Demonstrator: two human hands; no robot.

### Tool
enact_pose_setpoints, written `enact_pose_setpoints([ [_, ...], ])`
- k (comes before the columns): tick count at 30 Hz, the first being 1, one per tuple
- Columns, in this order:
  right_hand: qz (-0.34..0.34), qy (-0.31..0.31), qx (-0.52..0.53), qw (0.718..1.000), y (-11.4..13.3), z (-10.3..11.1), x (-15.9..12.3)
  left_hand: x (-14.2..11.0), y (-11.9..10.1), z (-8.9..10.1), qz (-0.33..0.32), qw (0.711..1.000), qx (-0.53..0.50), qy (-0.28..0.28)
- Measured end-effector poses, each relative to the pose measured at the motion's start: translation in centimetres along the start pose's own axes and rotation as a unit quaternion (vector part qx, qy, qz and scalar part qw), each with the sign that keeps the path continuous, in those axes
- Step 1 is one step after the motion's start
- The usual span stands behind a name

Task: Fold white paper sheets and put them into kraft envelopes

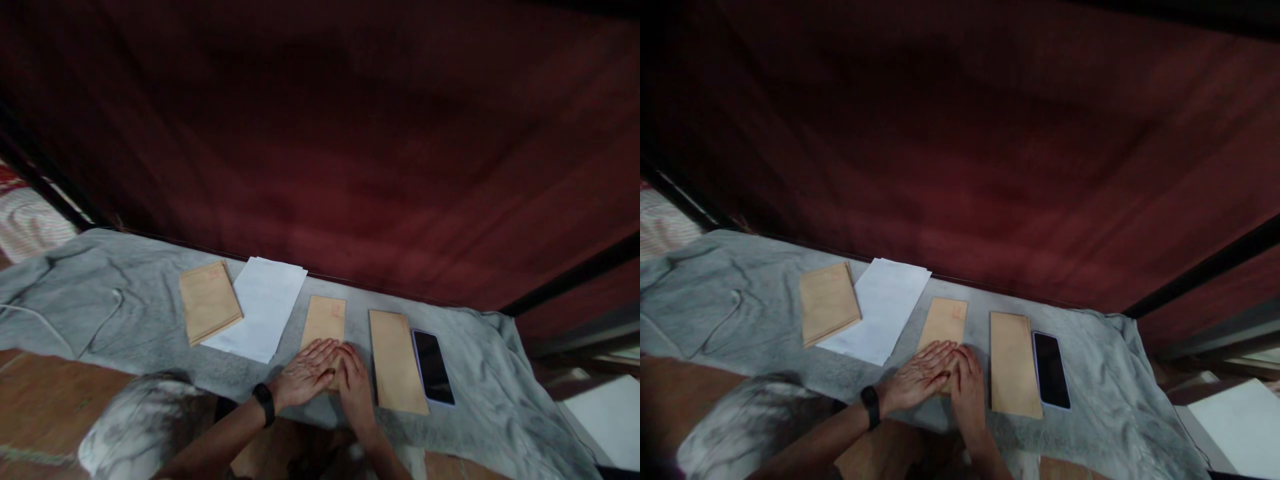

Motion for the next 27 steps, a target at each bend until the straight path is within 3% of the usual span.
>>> enact_pose_setpoints([
  [6, 0.050, 0.094, -0.118, 0.987, -0.6, -2.2, 6.3, -3.0, -1.6, -0.3, 0.002, 1.000, -0.004, 0.010],
  [9, 0.030, 0.107, -0.145, 0.983, -0.3, -2.7, 8.8, -3.6, -1.8, -0.5, 0.025, 1.000, -0.011, 0.005],
  [12, 0.017, 0.106, -0.144, 0.984, -0.2, -2.8, 9.6, -3.8, -2.0, -0.7, 0.056, 0.998, -0.024, -0.021],
  [15, 0.032, 0.099, -0.132, 0.986, -0.2, -2.4, 8.3, -3.9, -2.1, -0.8, 0.075, 0.995, -0.040, -0.048],
  [20, 0.069, 0.103, -0.114, 0.986, -0.3, -0.8, 3.1, -4.0, -2.2, -0.8, 0.090, 0.989, -0.060, -0.101],
  [27, 0.107, 0.139, -0.068, 0.982, 0.5, 2.7, -2.7, -4.1, -2.8, -0.2, 0.094, 0.987, -0.074, -0.109],
])
Point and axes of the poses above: each hand's wrist, its own x-axis towards the middle knuckle, its own z-axis out of the back of the hand, y = z × x, the point moved 1 cm from there along x, towards the middle knuckle, and after that the axes turned 5 degrees about -x, right-handed, at the moved point
